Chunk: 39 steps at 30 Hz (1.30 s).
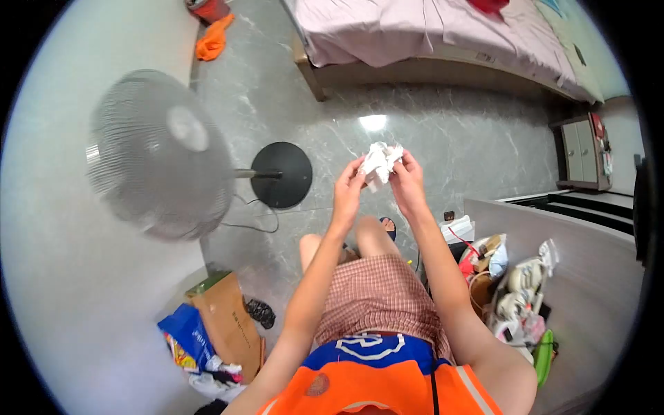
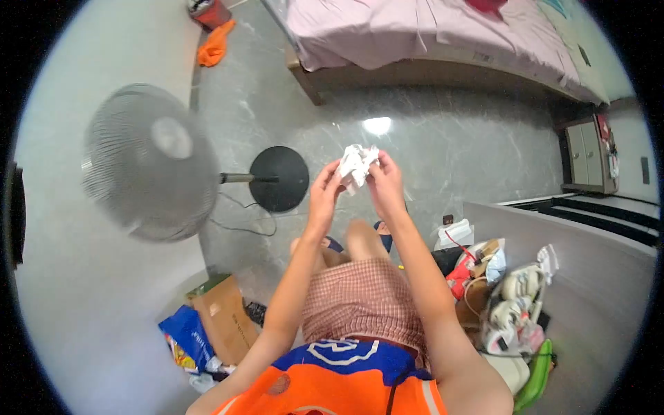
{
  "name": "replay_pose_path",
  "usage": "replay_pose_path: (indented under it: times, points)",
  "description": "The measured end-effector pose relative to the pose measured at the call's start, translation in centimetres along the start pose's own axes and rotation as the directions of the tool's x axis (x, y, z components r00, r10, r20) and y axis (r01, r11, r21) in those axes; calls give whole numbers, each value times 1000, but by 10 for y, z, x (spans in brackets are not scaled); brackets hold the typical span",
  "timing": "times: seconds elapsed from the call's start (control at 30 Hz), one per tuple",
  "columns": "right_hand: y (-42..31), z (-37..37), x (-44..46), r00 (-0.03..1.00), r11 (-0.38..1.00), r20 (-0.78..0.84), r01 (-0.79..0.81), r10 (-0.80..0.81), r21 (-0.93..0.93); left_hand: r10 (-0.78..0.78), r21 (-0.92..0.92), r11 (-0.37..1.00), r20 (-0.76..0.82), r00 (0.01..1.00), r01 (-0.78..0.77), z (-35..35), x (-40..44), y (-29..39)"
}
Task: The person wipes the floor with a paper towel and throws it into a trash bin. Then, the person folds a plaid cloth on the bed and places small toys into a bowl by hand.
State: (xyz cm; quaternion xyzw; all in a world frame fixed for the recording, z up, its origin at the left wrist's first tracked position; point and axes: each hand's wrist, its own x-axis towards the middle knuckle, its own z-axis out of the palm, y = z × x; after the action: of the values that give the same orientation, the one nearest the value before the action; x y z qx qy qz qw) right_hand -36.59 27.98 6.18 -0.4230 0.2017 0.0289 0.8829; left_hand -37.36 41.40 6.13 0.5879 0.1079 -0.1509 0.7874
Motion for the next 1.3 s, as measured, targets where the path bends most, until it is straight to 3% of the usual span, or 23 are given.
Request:
replay_pose_path:
  times: [0.03,0.13,0.2,0.27,0.33,0.4,0.47,0.5,0.73,0.77,0.87,0.97,1.0,1.07,1.1,1.17,1.2,1.27,1.3]
  points:
    - [-27,22,-24,1000,1000,13,-10,10,3,45,-119,992,-29,999,-48,12,-23,28]
    - [-95,75,-93,997,996,78,18,-11,-86,75,-224,971,-41,996,-82,47,-93,125]
    - [-135,109,-132,996,971,67,76,-63,-225,153,-257,952,-71,986,-167,59,-126,175]
    - [-164,144,-160,989,970,123,108,-82,-220,202,-232,946,-121,972,-226,69,-158,229]
    - [-187,178,-186,998,994,61,32,-26,-109,216,-242,934,-202,955,-262,69,-182,266]
    - [-201,202,-197,986,998,160,-27,36,-59,240,-359,882,-217,946,-306,56,-195,285]
    - [-207,230,-202,923,981,350,-187,160,46,255,-397,843,-299,920,-362,37,-209,302]
    - [-205,247,-205,913,983,373,-183,167,7,263,-396,829,-347,900,-395,25,-215,308]
    - [-130,340,-231,698,922,641,-384,319,-41,273,-390,744,-563,780,-542,-88,-278,337]
    - [-108,350,-232,664,888,653,-459,364,-28,301,-352,729,-605,737,-587,-109,-289,341]
    - [-51,401,-258,641,873,648,-482,412,-78,350,-241,744,-655,670,-624,-183,-325,347]
    - [5,451,-279,496,813,776,-582,389,-36,425,-94,760,-677,601,-643,-253,-346,366]
    - [16,466,-286,489,802,769,-595,411,-51,458,-1,771,-694,555,-637,-268,-357,373]
    - [32,501,-306,523,812,717,-575,460,-102,412,-23,798,-709,573,-602,-293,-374,385]
    - [38,521,-317,585,828,659,-551,473,-105,447,33,782,-726,522,-623,-306,-377,393]
    - [63,535,-314,580,843,676,-525,455,-117,535,215,780,-717,447,-588,-326,-381,404]
    - [70,541,-314,564,853,692,-500,450,-147,519,196,793,-713,471,-576,-337,-381,406]
    - [78,554,-316,629,854,615,-498,475,-150,589,355,792,-657,471,-496,-360,-378,410]
    - [82,565,-315,635,865,623,-479,457,-147,548,297,812,-686,479,-503,-370,-375,414]
